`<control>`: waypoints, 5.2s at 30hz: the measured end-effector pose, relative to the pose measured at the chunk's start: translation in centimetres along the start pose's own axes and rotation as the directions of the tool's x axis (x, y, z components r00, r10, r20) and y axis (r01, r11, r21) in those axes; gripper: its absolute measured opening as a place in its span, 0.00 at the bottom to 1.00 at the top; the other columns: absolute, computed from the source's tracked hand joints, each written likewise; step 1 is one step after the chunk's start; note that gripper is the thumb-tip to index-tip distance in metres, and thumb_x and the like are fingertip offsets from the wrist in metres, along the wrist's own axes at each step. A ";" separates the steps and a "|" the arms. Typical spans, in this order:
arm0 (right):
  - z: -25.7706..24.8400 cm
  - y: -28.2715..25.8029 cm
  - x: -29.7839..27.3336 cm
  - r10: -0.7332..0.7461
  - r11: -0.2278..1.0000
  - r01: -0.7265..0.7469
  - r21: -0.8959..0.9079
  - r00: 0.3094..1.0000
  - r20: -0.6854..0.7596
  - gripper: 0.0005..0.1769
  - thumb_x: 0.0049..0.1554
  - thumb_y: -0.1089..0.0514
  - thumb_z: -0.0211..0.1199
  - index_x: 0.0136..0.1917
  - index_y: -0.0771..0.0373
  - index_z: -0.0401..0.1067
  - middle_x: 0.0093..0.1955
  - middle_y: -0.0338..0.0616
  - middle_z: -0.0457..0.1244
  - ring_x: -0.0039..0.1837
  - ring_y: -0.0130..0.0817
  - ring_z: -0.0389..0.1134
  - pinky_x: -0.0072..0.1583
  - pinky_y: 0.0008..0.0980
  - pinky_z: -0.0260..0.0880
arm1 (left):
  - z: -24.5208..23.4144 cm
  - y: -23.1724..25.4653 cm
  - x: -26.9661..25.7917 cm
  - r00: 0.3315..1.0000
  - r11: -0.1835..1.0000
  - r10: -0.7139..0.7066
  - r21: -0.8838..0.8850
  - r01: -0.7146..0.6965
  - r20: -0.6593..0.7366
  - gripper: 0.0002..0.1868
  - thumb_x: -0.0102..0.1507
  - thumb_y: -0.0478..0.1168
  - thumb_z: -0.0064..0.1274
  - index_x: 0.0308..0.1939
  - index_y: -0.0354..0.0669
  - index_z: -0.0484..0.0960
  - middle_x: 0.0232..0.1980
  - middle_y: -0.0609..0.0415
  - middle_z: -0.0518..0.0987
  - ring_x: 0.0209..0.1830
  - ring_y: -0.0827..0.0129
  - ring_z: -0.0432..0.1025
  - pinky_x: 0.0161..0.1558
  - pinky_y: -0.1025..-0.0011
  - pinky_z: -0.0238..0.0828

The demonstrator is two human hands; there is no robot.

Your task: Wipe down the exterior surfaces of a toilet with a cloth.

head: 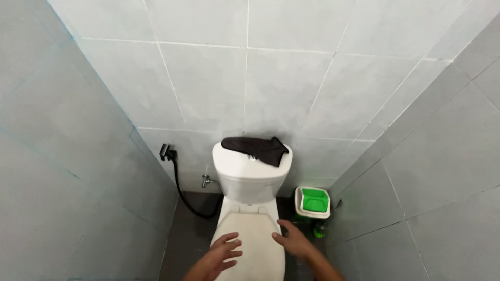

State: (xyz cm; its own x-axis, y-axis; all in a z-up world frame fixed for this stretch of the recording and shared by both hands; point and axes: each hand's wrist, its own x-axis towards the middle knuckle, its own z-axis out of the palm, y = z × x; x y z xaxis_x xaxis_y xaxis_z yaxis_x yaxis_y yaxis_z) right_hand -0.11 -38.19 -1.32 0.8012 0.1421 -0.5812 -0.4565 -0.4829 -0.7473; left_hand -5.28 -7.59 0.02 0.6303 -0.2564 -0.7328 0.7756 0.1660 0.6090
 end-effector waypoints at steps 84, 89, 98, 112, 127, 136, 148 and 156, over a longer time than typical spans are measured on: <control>-2.4 -12.4 11.8 -0.525 0.757 0.492 -0.430 0.850 0.049 0.15 0.61 0.52 0.61 0.57 0.62 0.75 0.53 0.54 0.70 0.54 0.48 0.71 0.58 0.43 0.70 | -3.4 2.1 -10.7 0.936 0.973 0.227 0.086 -0.212 -0.270 0.28 0.63 0.54 0.53 0.67 0.57 0.76 0.63 0.60 0.84 0.58 0.70 0.78 0.55 0.67 0.67; 1.8 -17.4 -1.2 -0.715 0.686 0.726 -0.054 0.685 0.139 0.19 0.70 0.48 0.57 0.53 0.68 0.75 0.46 0.48 0.66 0.50 0.32 0.64 0.53 0.36 0.68 | 3.3 11.6 -18.8 0.942 0.951 0.308 0.023 -0.308 -0.135 0.42 0.62 0.64 0.43 0.79 0.84 0.45 0.83 0.68 0.49 0.80 0.67 0.48 0.70 0.46 0.50; 12.2 -22.5 -16.4 -0.651 0.754 0.630 0.184 0.754 0.086 0.56 0.58 0.26 0.51 0.83 0.48 0.25 0.78 0.42 0.49 0.75 0.39 0.54 0.67 0.38 0.62 | 4.8 11.5 -17.6 0.823 0.825 0.542 -0.297 -0.481 0.172 0.38 0.67 0.60 0.43 0.78 0.82 0.43 0.81 0.60 0.54 0.80 0.63 0.53 0.75 0.61 0.50; 15.3 -22.4 -20.1 -0.814 0.478 0.847 0.232 0.526 -0.245 0.32 0.64 0.41 0.63 0.71 0.63 0.62 0.66 0.48 0.61 0.68 0.35 0.62 0.70 0.36 0.61 | 3.1 9.0 -20.3 0.766 0.939 0.341 -0.164 -0.302 0.544 0.39 0.66 0.71 0.29 0.74 0.58 0.60 0.73 0.61 0.67 0.72 0.69 0.62 0.69 0.62 0.58; 19.1 -23.7 -20.5 -0.670 0.739 0.665 0.106 0.742 0.019 0.25 0.65 0.45 0.56 0.62 0.68 0.75 0.56 0.47 0.67 0.56 0.33 0.66 0.60 0.33 0.67 | -4.5 7.5 -21.3 0.712 0.698 0.694 0.147 -0.701 0.103 0.26 0.71 0.58 0.39 0.52 0.41 0.82 0.45 0.52 0.81 0.45 0.68 0.75 0.47 0.69 0.73; 16.5 -25.7 -22.9 -0.775 0.608 0.780 0.146 0.623 -0.103 0.17 0.62 0.56 0.61 0.61 0.68 0.73 0.57 0.39 0.66 0.59 0.27 0.66 0.61 0.28 0.66 | -4.1 8.2 -19.5 0.591 0.590 0.807 -0.091 -0.802 0.021 0.23 0.70 0.57 0.43 0.50 0.41 0.78 0.45 0.59 0.77 0.47 0.75 0.70 0.52 0.75 0.66; 8.1 -24.2 -22.6 -0.573 0.713 0.605 0.355 0.794 -0.203 0.12 0.64 0.55 0.62 0.51 0.66 0.75 0.42 0.37 0.66 0.45 0.27 0.65 0.48 0.31 0.66 | -1.9 11.3 -26.2 0.550 0.325 0.769 0.541 -0.775 0.325 0.22 0.57 0.50 0.66 0.45 0.40 0.77 0.40 0.54 0.81 0.42 0.72 0.74 0.46 0.68 0.73; 5.4 -25.6 -24.0 -0.767 0.616 0.787 0.032 0.609 -0.201 0.15 0.64 0.53 0.60 0.59 0.62 0.75 0.50 0.32 0.67 0.53 0.21 0.66 0.56 0.26 0.68 | -1.7 13.1 -25.5 0.359 -0.003 0.865 0.720 -0.694 0.350 0.19 0.58 0.46 0.64 0.46 0.40 0.77 0.41 0.49 0.76 0.41 0.66 0.70 0.45 0.67 0.70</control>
State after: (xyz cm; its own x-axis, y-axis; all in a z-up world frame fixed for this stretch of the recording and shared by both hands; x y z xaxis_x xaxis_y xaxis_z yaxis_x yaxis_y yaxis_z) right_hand -9.71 -24.55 30.05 0.9160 0.2836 0.2839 0.3368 -0.1587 -0.9281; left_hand -11.18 2.72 26.17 0.8854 -0.2818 0.3698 -0.4646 -0.5080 0.7253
